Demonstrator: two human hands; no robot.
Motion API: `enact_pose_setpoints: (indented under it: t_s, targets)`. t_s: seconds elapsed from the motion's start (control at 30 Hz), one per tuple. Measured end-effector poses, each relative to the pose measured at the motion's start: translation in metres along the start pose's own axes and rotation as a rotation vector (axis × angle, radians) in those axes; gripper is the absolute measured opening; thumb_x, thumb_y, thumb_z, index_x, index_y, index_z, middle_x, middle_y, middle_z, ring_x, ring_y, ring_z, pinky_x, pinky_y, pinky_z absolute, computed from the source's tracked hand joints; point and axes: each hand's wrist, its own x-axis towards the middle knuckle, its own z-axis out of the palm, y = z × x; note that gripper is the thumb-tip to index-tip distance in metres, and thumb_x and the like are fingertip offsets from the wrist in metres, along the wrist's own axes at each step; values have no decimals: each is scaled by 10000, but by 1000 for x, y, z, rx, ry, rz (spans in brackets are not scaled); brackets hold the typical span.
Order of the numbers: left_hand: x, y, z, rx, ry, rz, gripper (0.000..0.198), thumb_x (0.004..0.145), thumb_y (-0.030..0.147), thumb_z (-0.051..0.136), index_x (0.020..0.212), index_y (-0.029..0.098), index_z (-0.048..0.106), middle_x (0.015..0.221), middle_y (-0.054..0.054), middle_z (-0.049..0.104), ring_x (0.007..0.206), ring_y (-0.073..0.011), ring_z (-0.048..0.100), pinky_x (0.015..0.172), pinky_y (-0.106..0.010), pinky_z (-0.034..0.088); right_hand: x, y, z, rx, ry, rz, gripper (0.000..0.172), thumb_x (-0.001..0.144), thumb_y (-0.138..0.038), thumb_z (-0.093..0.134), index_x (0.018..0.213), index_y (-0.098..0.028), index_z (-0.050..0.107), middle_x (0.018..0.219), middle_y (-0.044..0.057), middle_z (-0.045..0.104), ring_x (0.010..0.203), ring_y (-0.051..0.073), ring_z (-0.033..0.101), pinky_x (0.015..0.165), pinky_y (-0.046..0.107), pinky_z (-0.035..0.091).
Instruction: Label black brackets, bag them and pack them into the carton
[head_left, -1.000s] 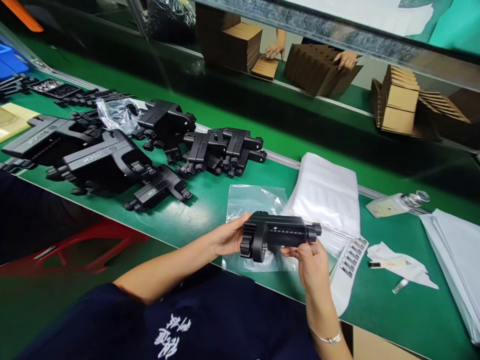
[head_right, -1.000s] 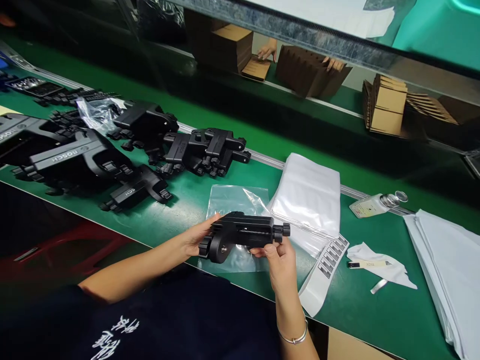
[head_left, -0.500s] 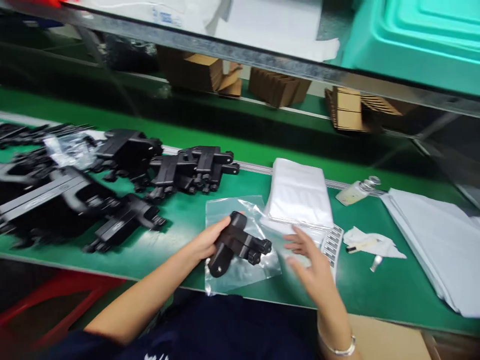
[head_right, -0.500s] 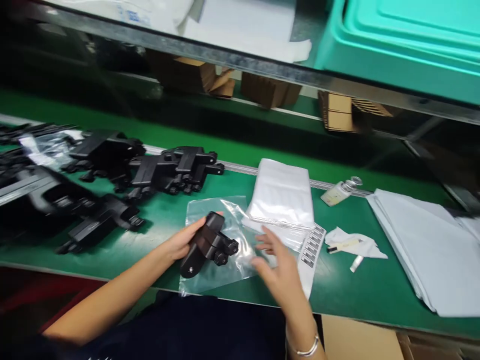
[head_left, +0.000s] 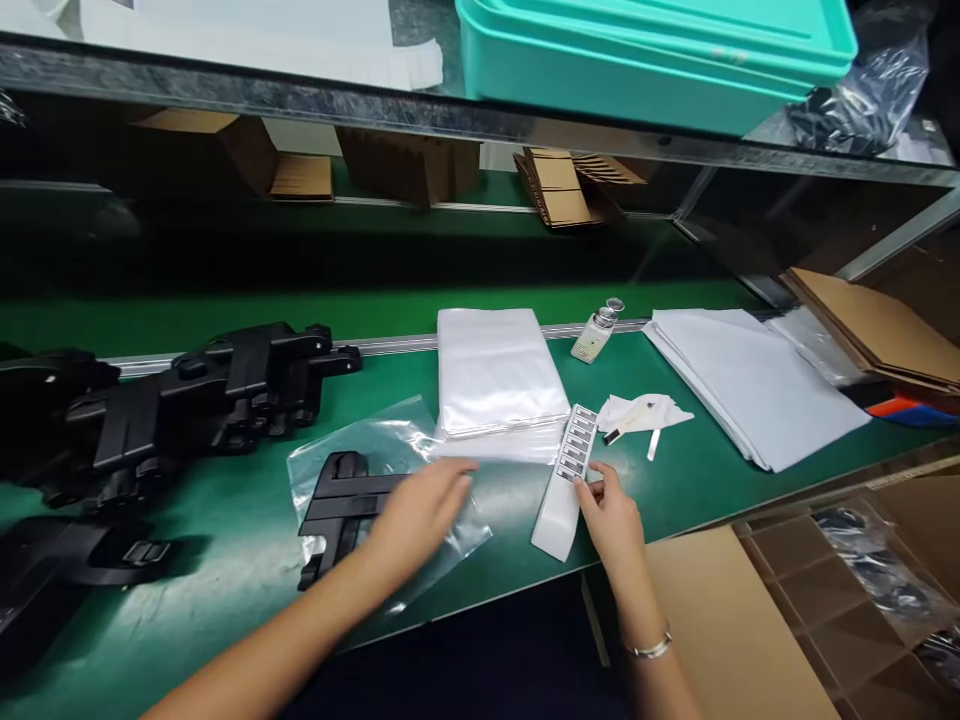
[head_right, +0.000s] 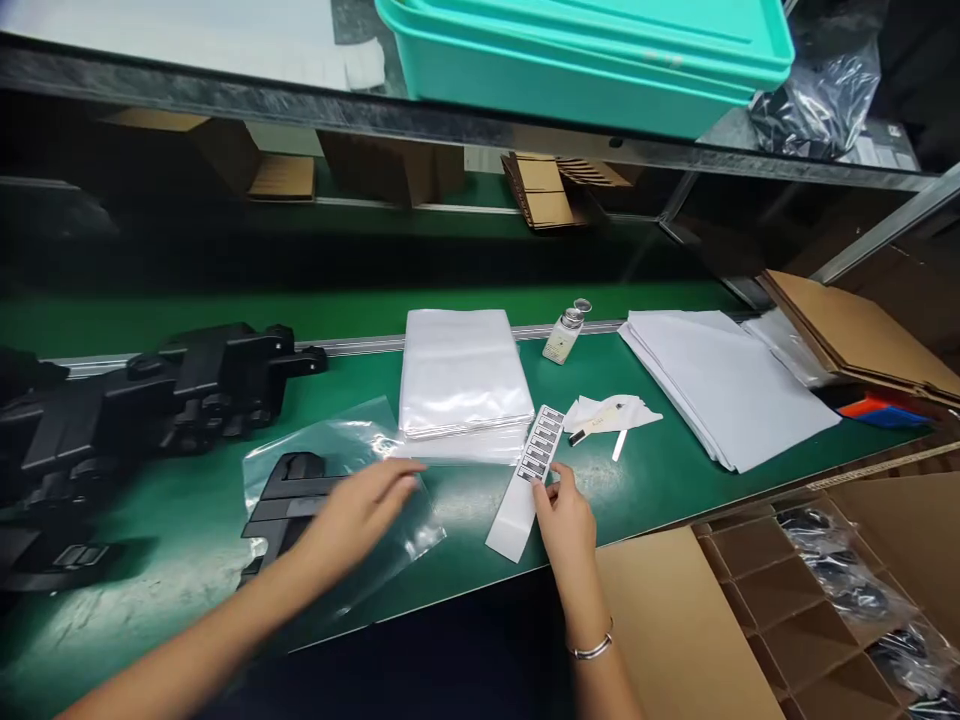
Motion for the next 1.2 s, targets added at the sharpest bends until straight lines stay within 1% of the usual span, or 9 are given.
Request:
enact_pose_setpoints:
  t_s: [0.07, 0.17, 0.3, 0.43, 0.57, 0.73, 0.93, 1.07, 1.2]
  targets:
    - [21, 25, 37, -28, -218, 38, 397, 895, 253, 407, 1242, 192, 591, 1146, -106, 693, 1056, -264, 647, 937, -401, 499, 0, 1, 4, 193, -14, -8, 460, 795, -509, 548, 1150, -217, 565, 778, 26, 674, 639, 207, 606, 584, 317, 438]
    - [40, 42, 78, -149, -368, 22, 511, 857, 193, 441, 1366, 167, 474, 1160, -123, 677, 1027, -265, 647, 904, -393, 497, 2, 7, 7, 515, -48, -3, 467, 754, -487, 610, 1121, -200, 580, 840, 35, 649, 607, 168, 576, 556, 297, 457]
    - [52, 45, 97, -432, -292, -19, 540, 892, 249, 434, 1424, 177, 377, 993, -73, 687, 899, -221, 637, 867, -368, 477, 0, 13, 7, 730, -53, -47, 358, 765, -420, 648, 1045, -197, 629, 815, 26, 639, 631, 139, 557, 591, 275, 469]
    - [66, 47, 106, -821, -324, -85, 412, 802, 311, 601, 1188, 170, 569, 815, -27, 651, 703, -160, 587, 693, -279, 446, -2, 15, 4, 790, -95, -91, 345, 761, -406, 661, 1032, -193, 632, 774, 20, 652, 619, 136, 558, 575, 267, 470]
    - [72, 51, 115, -968, -284, -217, 289, 727, 339, 681, 944, 157, 620, 745, -12, 631, 609, -122, 535, 594, -234, 385, 0, 16, 5, 700, 3, -84, 333, 779, -400, 652, 1031, -183, 645, 812, 29, 651, 689, 150, 579, 652, 296, 498]
    - [68, 52, 120, -928, -215, -195, 274, 729, 340, 685, 937, 170, 633, 697, 11, 610, 573, -107, 497, 560, -222, 353, 1, 18, 6, 638, 6, -92, 310, 781, -456, 634, 911, -176, 665, 741, 33, 648, 665, 169, 588, 639, 316, 508]
    - [67, 47, 124, -762, -192, -129, 171, 779, 295, 601, 883, 162, 626, 677, 12, 595, 634, -128, 538, 605, -235, 397, -11, 15, 0, 20, 414, -458, 184, 869, -358, 590, 879, -240, 731, 925, 94, 690, 874, 252, 613, 874, 444, 465]
    - [68, 40, 127, -681, -208, -95, 145, 778, 248, 577, 873, 164, 648, 766, -18, 661, 749, -168, 607, 698, -268, 453, -17, 16, 2, -179, 484, -525, 139, 869, -342, 609, 861, -272, 728, 945, 73, 687, 873, 244, 616, 988, 490, 394]
    - [64, 37, 131, -618, -210, -88, 246, 738, 230, 641, 970, 159, 680, 818, -41, 697, 790, -208, 639, 730, -304, 484, -20, 12, -3, -162, 475, -584, 194, 878, -373, 586, 784, -239, 691, 909, 76, 687, 875, 248, 625, 1024, 535, 374]
